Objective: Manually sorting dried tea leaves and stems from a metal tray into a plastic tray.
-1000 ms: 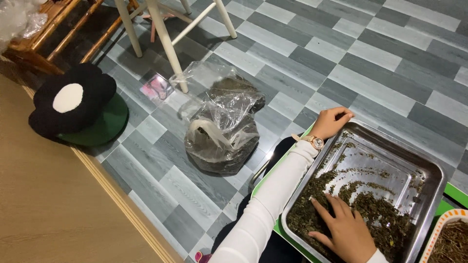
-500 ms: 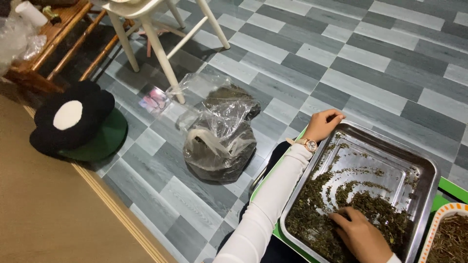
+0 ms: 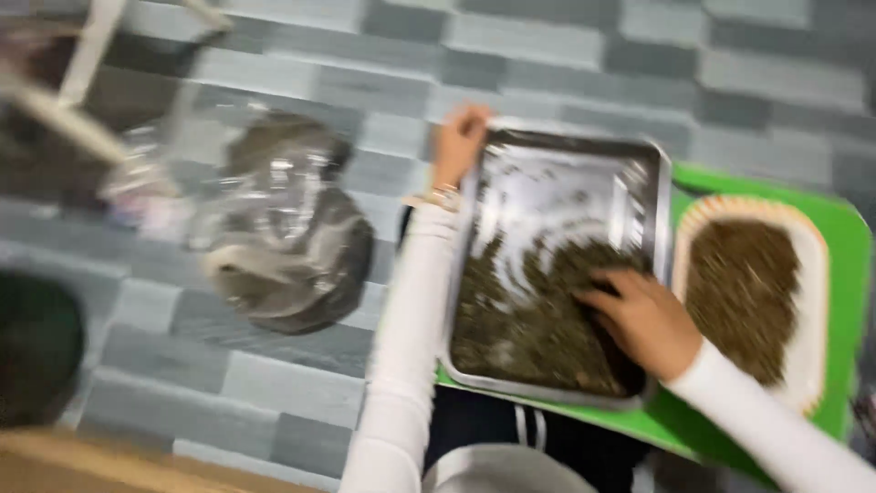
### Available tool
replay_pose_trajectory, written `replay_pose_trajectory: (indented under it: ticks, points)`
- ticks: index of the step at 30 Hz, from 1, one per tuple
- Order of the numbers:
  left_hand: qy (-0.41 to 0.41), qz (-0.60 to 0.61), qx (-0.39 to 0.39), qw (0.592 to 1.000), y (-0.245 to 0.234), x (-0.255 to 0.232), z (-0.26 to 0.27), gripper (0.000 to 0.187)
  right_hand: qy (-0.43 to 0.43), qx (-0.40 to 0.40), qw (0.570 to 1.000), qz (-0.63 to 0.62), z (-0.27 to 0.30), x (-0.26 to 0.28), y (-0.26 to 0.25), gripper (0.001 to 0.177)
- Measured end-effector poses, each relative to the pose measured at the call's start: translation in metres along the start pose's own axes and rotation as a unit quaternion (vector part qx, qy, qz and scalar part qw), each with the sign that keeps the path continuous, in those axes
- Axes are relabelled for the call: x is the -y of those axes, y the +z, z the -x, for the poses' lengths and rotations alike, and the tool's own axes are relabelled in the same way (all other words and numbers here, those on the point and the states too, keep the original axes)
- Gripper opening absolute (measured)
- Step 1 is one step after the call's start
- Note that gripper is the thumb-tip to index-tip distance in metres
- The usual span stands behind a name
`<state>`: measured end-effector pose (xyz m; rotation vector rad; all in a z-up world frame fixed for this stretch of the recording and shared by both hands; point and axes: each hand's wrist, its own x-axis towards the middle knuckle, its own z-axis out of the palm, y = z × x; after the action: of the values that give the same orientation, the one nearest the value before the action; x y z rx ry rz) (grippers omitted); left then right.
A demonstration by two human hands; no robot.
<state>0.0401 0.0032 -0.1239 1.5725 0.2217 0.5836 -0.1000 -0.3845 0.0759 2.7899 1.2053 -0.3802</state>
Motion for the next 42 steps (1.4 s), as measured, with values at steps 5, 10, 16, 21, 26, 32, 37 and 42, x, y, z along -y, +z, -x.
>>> replay_pose_trajectory:
  ticks: [5, 10, 16, 21, 26, 32, 37, 42]
  points:
    - [0.07, -0.128, -0.008, 0.989, -0.013, -0.108, 0.004, 0.015, -0.164, -0.187, 0.965, -0.079, 0.006, 0.015, -0.026, 0.031]
    - [0.016, -0.149, 0.017, 0.989, -0.011, -0.131, 0.009, 0.016, -0.172, 0.03, 0.984, -0.045, 0.013, 0.045, -0.017, 0.082]
    - [0.061, -0.127, 0.013, 0.99, -0.013, -0.138, 0.01, 0.016, -0.175, 0.003, 0.983, -0.05, -0.001, 0.045, 0.004, 0.054]
    - [0.085, -0.111, 0.016, 0.99, -0.013, -0.138, 0.011, 0.015, -0.132, -0.016, 0.982, -0.134, -0.014, 0.03, 0.002, 0.035]
    - [0.136, -0.112, 0.021, 0.984, -0.016, -0.131, 0.01, 0.015, -0.146, -0.099, 0.955, -0.238, -0.016, 0.008, -0.018, 0.044]
    - [0.088, -0.139, -0.005, 0.986, -0.018, -0.109, 0.008, 0.021, -0.118, -0.054, 0.974, -0.183, 0.008, 0.0, -0.045, 0.043]
    - [0.044, -0.12, -0.003, 0.992, -0.02, -0.101, 0.008, 0.038, -0.07, 0.069, 0.995, -0.028, 0.021, 0.013, -0.042, 0.107]
    - [0.03, -0.114, -0.007, 0.993, -0.02, -0.101, 0.007, 0.032, -0.068, 0.086, 0.994, -0.024, 0.015, 0.023, -0.035, 0.115]
